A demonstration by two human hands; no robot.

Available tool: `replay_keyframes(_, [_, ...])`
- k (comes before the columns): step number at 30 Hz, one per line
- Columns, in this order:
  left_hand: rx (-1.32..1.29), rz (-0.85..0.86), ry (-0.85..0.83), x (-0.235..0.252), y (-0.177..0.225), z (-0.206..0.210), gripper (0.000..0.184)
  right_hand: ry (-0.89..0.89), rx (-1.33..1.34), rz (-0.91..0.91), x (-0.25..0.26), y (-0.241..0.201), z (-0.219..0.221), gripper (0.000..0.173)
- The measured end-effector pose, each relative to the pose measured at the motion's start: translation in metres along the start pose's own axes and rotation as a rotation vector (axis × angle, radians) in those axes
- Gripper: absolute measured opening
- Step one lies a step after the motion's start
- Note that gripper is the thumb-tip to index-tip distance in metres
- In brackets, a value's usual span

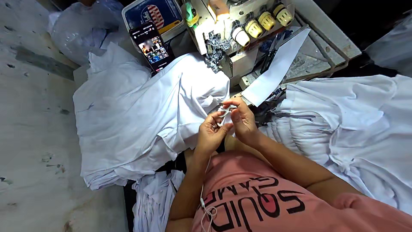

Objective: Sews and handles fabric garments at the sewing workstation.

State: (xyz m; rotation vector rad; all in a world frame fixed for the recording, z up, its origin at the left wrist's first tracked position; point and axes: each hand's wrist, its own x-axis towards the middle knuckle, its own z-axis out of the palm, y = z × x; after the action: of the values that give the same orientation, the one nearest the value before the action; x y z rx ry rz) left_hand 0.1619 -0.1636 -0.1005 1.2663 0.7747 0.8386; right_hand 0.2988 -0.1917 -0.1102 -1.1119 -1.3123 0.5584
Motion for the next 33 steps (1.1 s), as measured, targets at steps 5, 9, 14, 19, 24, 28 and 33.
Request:
replay_keyframes(5, [0.116, 0.154, 0.118, -0.004, 0.004, -0.011, 0.008, -0.021, 0.015, 0.040, -0.003, -0.002, 0.009, 0.031])
replay_keyframes(9, [0.209, 0.273, 0.120, -0.008, 0.011, -0.023, 0.010, -0.036, 0.110, 0.101, -0.005, -0.008, 0.008, 0.011])
replay_keyframes(14, [-0.082, 0.327, -0.034, -0.011, 0.008, -0.034, 0.009, -0.056, 0.181, 0.022, -0.004, -0.021, 0.004, 0.007])
replay_keyframes(19, [-0.333, 0.310, -0.241, -0.012, 0.009, -0.035, 0.014, -0.152, 0.311, -0.064, -0.003, -0.036, 0.004, 0.006])
replay_keyframes(24, [-0.444, 0.285, -0.360, -0.011, 0.001, -0.037, 0.017, -0.226, 0.521, 0.104, -0.007, -0.034, 0.011, 0.021])
replay_keyframes(28, [-0.473, 0.281, -0.405, -0.011, -0.002, -0.041, 0.015, -0.306, 0.578, 0.192, -0.011, -0.030, 0.010, 0.019])
replay_keyframes(33, [-0.474, 0.264, -0.370, -0.013, -0.001, -0.043, 0.014, -0.392, 0.504, 0.144, -0.009, -0.028, 0.008, 0.011])
